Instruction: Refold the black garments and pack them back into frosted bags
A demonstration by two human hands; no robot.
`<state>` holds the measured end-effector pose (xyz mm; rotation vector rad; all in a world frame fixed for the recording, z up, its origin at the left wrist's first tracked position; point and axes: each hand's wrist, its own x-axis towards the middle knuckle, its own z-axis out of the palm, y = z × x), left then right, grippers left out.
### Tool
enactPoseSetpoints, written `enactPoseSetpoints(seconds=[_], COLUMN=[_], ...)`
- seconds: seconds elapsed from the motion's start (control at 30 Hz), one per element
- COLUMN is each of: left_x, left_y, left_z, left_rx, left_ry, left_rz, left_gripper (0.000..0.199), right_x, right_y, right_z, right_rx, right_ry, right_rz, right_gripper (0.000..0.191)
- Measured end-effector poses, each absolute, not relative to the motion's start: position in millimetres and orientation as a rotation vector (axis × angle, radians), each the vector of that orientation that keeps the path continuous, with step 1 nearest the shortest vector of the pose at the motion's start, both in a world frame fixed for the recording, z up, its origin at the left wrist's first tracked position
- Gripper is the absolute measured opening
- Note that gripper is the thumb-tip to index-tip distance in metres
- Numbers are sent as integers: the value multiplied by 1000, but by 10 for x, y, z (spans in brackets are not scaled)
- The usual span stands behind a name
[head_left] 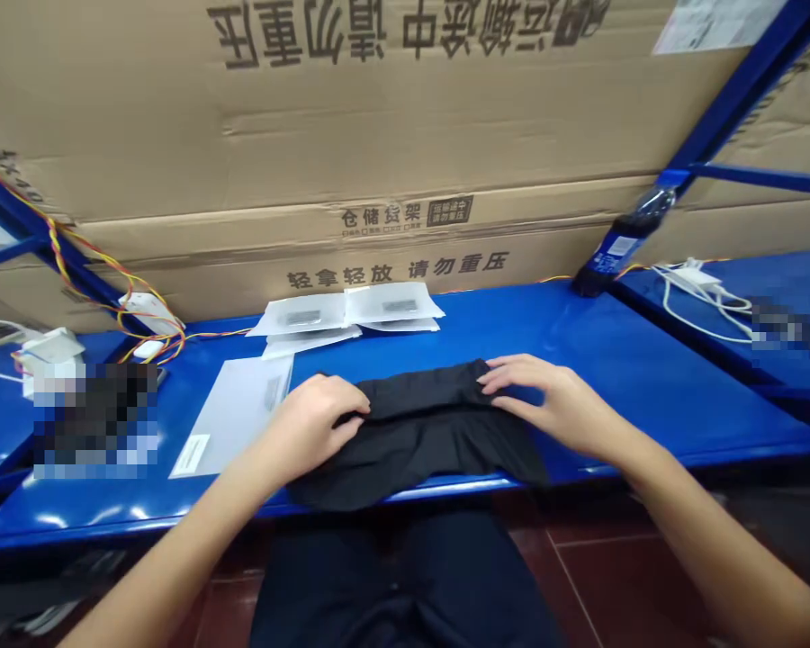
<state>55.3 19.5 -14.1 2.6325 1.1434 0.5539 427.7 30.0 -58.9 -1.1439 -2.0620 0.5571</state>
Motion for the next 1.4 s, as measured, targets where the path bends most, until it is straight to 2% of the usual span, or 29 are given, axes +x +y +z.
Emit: enactPoseSetpoints(seconds=[0.17, 0.27, 0.3, 0.47, 0.53, 0.67, 0.73, 0.87, 1.0, 1.1, 1.27, 1.3, 1.4], left_x=[480, 440, 419, 264, 225, 239, 264, 287, 247, 235, 605, 745, 1130], left_y=[-306, -683, -790, -1037, -1035, -899, -721, -161, 252, 248, -21, -57, -82], left_z=[-311, -395, -437, -637, -644, -509, -400, -246, -280, -326, -364, -404, -608], left_rx=[2711, 2819, 2864, 2925, 2805, 2462, 2306, 2116, 2251, 2321, 2721, 2809, 3000], left_ry=[1218, 1200, 1175, 1184, 1243, 1416, 1523, 1633, 1700, 1736, 1557, 1465, 1293], left_rz=[701, 846, 879, 1092, 1162, 1256, 1279, 1077, 740, 740, 1016, 1008, 699], left_gripper=[23, 26, 29, 41, 35, 10, 11, 26, 20, 18, 32, 34, 53], right_x=[4322, 4363, 4386, 4522, 4543, 4487, 4419, 4259, 4182, 4187, 3948, 3827, 3425], right_y=[-178, -517, -602, -763, -766, -681, -541, -98, 210, 234, 119, 92, 17], right_z=[-757, -850, -897, -1106, -1114, -1006, -929, -831, -876, -926, -843, -824, -845], right_rx=[-1161, -1138, -1124, -1063, -1078, -1229, -1326, -1380, -1498, -1577, -1507, -1460, -1303], right_ry=[-2114, -2200, -2224, -2115, -2013, -1826, -1693, -1509, -1631, -1699, -1820, -1885, -2170], right_rz=[450, 414, 399, 397, 436, 570, 594, 606, 584, 428, -47, -130, -238], right_gripper=[29, 60, 63, 48, 40, 20, 22, 45, 58, 54, 52, 52, 53])
